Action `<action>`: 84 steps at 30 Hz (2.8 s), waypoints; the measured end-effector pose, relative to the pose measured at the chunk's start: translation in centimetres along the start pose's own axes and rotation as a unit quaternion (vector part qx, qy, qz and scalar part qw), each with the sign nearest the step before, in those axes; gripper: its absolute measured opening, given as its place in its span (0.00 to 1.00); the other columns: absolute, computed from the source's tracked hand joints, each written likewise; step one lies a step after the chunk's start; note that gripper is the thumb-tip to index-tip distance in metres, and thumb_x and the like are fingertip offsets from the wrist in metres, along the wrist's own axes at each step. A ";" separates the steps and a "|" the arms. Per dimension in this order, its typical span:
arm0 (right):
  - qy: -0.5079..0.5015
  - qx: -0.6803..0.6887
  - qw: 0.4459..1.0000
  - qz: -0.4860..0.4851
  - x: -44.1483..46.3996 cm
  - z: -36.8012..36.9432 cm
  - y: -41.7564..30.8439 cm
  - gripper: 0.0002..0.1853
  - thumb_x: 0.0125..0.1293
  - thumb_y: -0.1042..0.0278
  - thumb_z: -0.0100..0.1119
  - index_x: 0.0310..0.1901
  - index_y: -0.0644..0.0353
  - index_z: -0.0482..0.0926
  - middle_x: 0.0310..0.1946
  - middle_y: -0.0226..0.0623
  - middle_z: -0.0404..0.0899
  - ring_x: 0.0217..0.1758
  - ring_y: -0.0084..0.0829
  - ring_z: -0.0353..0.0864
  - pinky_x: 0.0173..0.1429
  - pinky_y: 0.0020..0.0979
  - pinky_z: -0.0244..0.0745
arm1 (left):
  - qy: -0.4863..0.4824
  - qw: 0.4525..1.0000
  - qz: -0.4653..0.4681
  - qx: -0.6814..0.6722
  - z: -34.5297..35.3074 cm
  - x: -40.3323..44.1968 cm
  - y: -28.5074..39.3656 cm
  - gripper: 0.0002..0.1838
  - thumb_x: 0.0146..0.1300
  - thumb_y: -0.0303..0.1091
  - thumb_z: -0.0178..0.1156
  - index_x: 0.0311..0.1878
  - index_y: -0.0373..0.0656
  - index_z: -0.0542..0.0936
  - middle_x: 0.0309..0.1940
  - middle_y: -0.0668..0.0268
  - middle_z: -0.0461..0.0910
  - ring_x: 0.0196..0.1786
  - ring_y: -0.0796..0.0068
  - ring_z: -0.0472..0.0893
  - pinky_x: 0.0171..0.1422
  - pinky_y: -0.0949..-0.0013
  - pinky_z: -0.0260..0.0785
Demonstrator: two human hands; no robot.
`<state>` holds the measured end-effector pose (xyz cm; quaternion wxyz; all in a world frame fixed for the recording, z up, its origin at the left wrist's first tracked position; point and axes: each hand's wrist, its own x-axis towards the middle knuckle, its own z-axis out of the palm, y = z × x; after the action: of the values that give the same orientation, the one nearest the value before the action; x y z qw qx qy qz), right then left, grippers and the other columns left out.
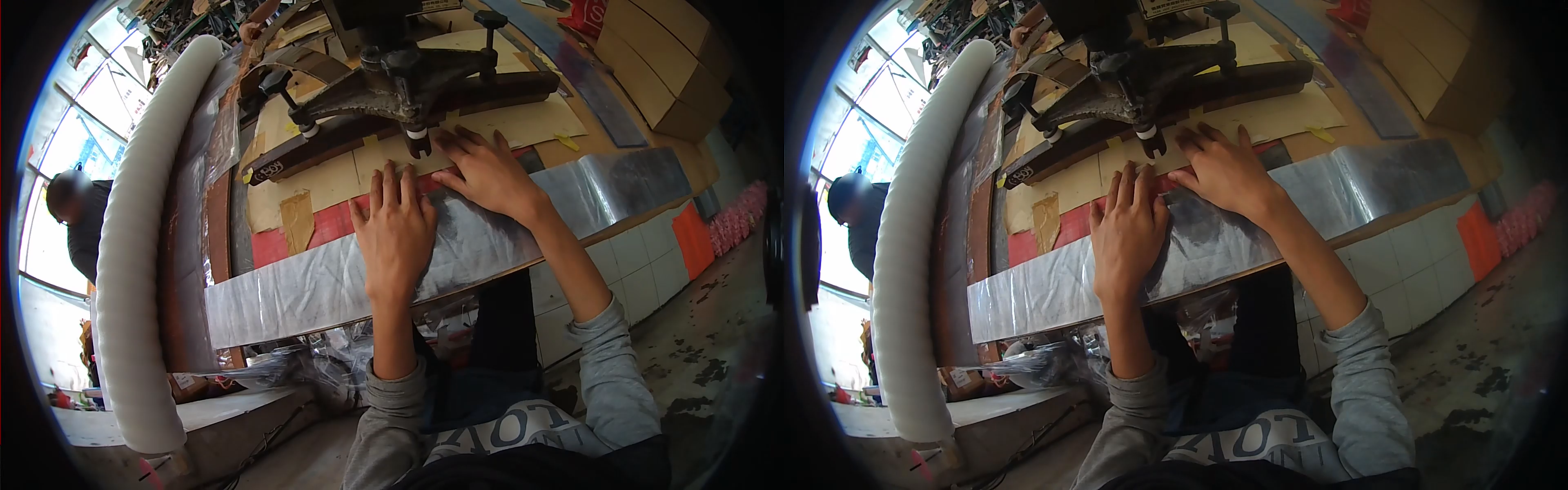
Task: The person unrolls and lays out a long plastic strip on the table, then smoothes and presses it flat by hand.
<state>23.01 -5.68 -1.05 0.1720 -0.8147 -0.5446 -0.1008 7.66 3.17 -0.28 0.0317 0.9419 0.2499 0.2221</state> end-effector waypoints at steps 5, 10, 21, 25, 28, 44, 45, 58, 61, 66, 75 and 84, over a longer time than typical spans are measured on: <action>-0.022 -0.017 1.000 -0.002 0.0 -0.3 -0.1 0.31 0.68 0.45 0.52 0.66 0.59 0.67 0.66 0.38 0.69 0.71 0.42 0.64 0.69 0.53 0.57 | 0.000 1.000 0.001 0.002 0.0 0.0 0.0 0.25 0.66 0.40 0.50 0.65 0.43 0.70 0.67 0.55 0.67 0.70 0.56 0.66 0.69 0.40 0.57; -0.016 -0.018 1.000 0.000 0.0 -0.3 -0.2 0.31 0.68 0.45 0.53 0.65 0.59 0.68 0.65 0.39 0.70 0.70 0.42 0.64 0.68 0.52 0.58 | -0.002 1.000 0.001 0.000 -0.1 0.0 0.0 0.25 0.65 0.40 0.50 0.64 0.43 0.71 0.67 0.55 0.67 0.70 0.56 0.66 0.69 0.40 0.57; 0.002 -0.001 1.000 -0.001 0.0 0.1 -0.1 0.31 0.66 0.45 0.54 0.63 0.61 0.71 0.62 0.41 0.73 0.71 0.41 0.64 0.69 0.61 0.56 | 0.000 1.000 0.004 0.010 0.2 0.1 -0.1 0.25 0.65 0.40 0.50 0.65 0.44 0.70 0.68 0.56 0.67 0.70 0.57 0.66 0.69 0.40 0.57; 0.000 -0.002 1.000 0.001 0.0 0.0 -0.2 0.31 0.67 0.45 0.54 0.63 0.61 0.70 0.62 0.41 0.73 0.72 0.41 0.63 0.69 0.61 0.56 | 0.002 1.000 0.004 0.003 0.1 0.1 -0.1 0.25 0.65 0.40 0.50 0.65 0.43 0.70 0.67 0.55 0.67 0.70 0.56 0.66 0.69 0.39 0.57; 0.002 -0.002 1.000 0.001 0.0 0.0 -0.2 0.31 0.67 0.45 0.54 0.63 0.61 0.70 0.62 0.40 0.73 0.72 0.41 0.63 0.69 0.61 0.56 | 0.003 1.000 0.005 0.005 0.1 0.0 -0.1 0.25 0.65 0.40 0.50 0.65 0.43 0.70 0.67 0.55 0.67 0.70 0.56 0.66 0.70 0.39 0.57; -0.002 -0.006 1.000 0.005 -2.1 -3.5 -2.0 0.23 0.66 0.51 0.58 0.55 0.61 0.78 0.56 0.38 0.78 0.65 0.34 0.71 0.70 0.55 0.58 | 0.003 1.000 0.002 0.030 0.3 0.1 -0.2 0.24 0.67 0.41 0.48 0.65 0.47 0.70 0.68 0.58 0.67 0.71 0.59 0.66 0.69 0.41 0.59; 0.014 0.008 1.000 -0.002 -2.9 -3.5 -2.4 0.23 0.65 0.52 0.58 0.55 0.61 0.78 0.55 0.37 0.78 0.65 0.34 0.71 0.70 0.55 0.57 | 0.005 1.000 0.003 0.028 0.3 0.0 -0.2 0.24 0.67 0.41 0.48 0.65 0.47 0.70 0.68 0.58 0.67 0.71 0.59 0.66 0.69 0.41 0.59; 0.086 0.094 0.991 0.046 -6.6 -2.5 -5.4 0.19 0.64 0.60 0.61 0.53 0.59 0.80 0.56 0.35 0.79 0.65 0.33 0.72 0.74 0.52 0.52 | -0.037 0.991 0.070 -0.112 -3.0 -3.4 0.0 0.29 0.66 0.39 0.55 0.68 0.40 0.64 0.71 0.57 0.62 0.75 0.62 0.60 0.75 0.42 0.48; 0.087 0.098 0.990 0.046 -6.6 -2.5 -5.3 0.19 0.65 0.60 0.60 0.54 0.59 0.80 0.56 0.34 0.79 0.64 0.32 0.73 0.74 0.51 0.52 | -0.026 0.988 0.077 -0.134 -2.9 -4.0 -0.4 0.22 0.66 0.38 0.56 0.61 0.42 0.71 0.66 0.60 0.69 0.72 0.65 0.65 0.75 0.47 0.49; 0.084 0.088 0.992 0.044 -6.6 -2.6 -5.4 0.19 0.65 0.59 0.60 0.54 0.59 0.79 0.56 0.35 0.79 0.64 0.32 0.73 0.74 0.51 0.52 | -0.026 0.985 0.081 -0.152 -3.1 -4.3 -0.2 0.17 0.66 0.38 0.56 0.56 0.42 0.75 0.62 0.62 0.73 0.68 0.66 0.69 0.75 0.51 0.51; 0.084 0.089 0.991 0.048 -6.6 -2.6 -5.6 0.19 0.65 0.59 0.60 0.54 0.59 0.80 0.57 0.35 0.79 0.65 0.32 0.73 0.74 0.51 0.52 | -0.028 0.984 0.092 -0.147 -3.1 -4.5 -0.4 0.17 0.66 0.39 0.57 0.55 0.41 0.76 0.62 0.61 0.73 0.68 0.67 0.70 0.75 0.53 0.52; 0.081 0.088 0.992 0.049 -6.6 -2.7 -5.5 0.19 0.65 0.59 0.60 0.54 0.60 0.80 0.57 0.35 0.79 0.65 0.32 0.73 0.74 0.50 0.52 | -0.031 0.983 0.097 -0.152 -3.1 -4.4 -0.4 0.18 0.66 0.40 0.57 0.54 0.40 0.76 0.64 0.60 0.72 0.68 0.67 0.70 0.74 0.57 0.56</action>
<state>15.41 -10.44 0.07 0.2915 -0.8112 -0.4951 -0.1091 2.69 1.24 0.71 0.1610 0.9523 0.1194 0.2302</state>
